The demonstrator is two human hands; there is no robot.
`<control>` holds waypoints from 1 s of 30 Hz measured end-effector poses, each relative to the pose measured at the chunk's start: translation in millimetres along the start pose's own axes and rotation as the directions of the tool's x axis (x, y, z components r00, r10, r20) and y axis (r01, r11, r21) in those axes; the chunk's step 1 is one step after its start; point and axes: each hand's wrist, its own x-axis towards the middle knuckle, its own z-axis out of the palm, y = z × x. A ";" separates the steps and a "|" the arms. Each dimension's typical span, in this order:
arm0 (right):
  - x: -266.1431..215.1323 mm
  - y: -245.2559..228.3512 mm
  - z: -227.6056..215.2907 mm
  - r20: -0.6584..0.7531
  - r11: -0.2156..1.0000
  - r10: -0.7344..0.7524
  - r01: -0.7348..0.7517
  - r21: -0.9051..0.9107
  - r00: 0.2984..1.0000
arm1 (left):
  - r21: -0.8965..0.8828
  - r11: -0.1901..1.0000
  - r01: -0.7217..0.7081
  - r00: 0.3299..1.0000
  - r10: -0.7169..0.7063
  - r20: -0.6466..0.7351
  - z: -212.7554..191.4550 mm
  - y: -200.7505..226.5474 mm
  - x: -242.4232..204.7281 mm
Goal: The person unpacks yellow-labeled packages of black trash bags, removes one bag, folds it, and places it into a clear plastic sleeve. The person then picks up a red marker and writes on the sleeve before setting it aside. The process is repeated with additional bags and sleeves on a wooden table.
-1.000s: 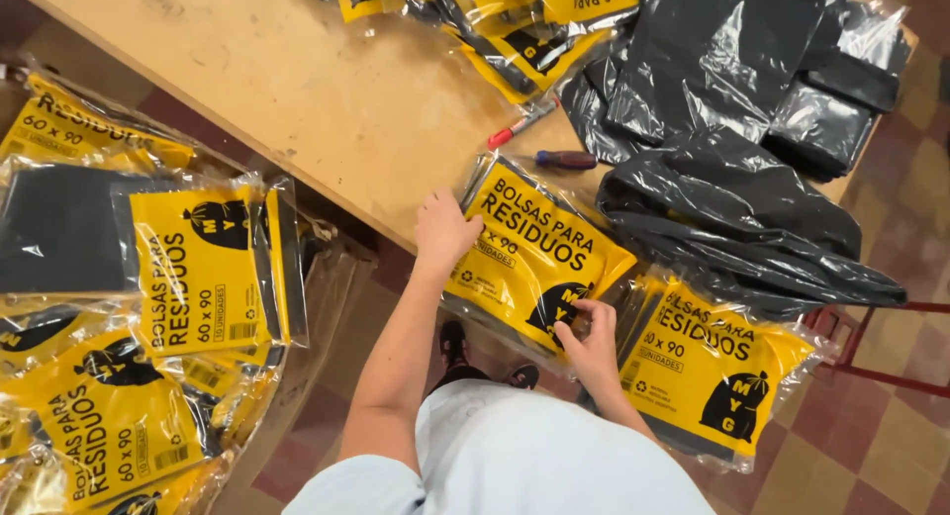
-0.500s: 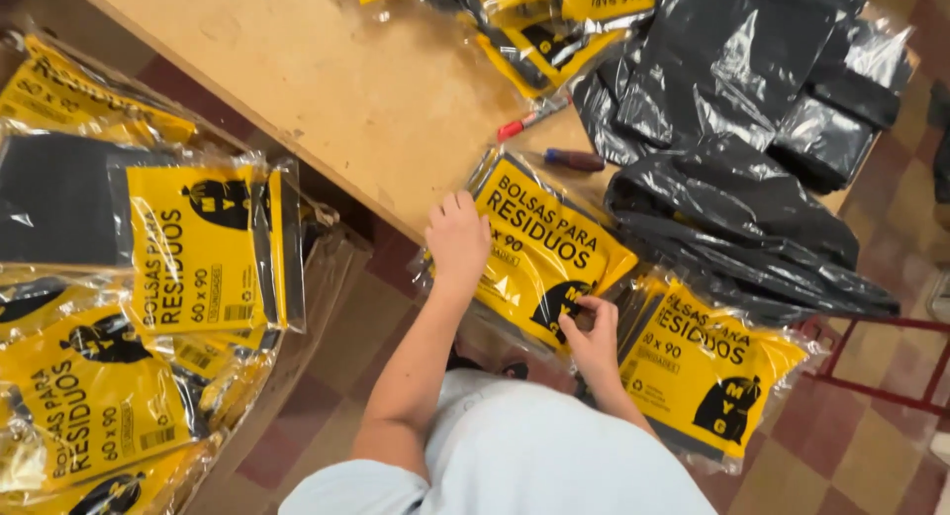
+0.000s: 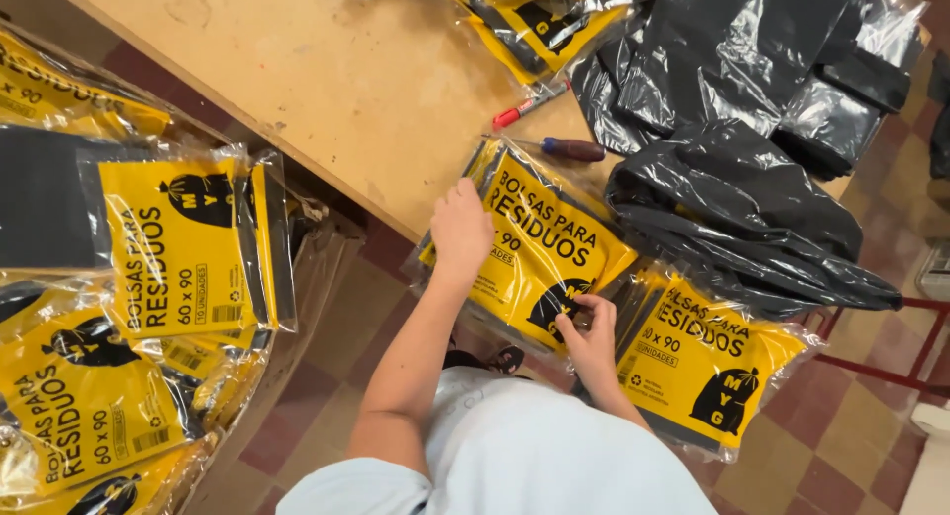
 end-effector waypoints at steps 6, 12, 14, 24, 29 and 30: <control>2.9 6.2 -0.7 -0.017 0.998 0.060 -0.060 0.003 0.998 | -0.066 0.946 -0.318 0.947 0.312 -0.078 -7.7 0.9 -25.2; 3.0 -7.1 3.5 0.008 0.995 0.064 -0.065 0.076 0.998 | -0.046 0.997 -0.064 0.998 0.064 -0.007 -30.7 -2.1 -12.0; 3.1 -3.3 1.5 0.011 0.996 0.060 -0.060 0.067 0.998 | -0.028 0.996 0.081 0.982 -0.075 0.171 -30.0 1.0 -6.4; 7.9 4.4 2.0 -0.015 0.992 0.105 -0.104 0.068 0.994 | -0.113 0.965 -0.238 0.971 0.239 -0.003 -18.3 -5.8 0.4; 6.3 6.2 5.9 0.010 0.990 0.007 -0.009 0.140 1.000 | -0.097 0.995 0.038 0.996 -0.030 0.086 -26.2 -5.0 11.7; 8.7 5.8 5.1 -0.007 0.988 0.018 -0.016 0.156 1.000 | -0.087 0.996 0.016 0.996 -0.008 0.093 -23.8 -15.9 16.3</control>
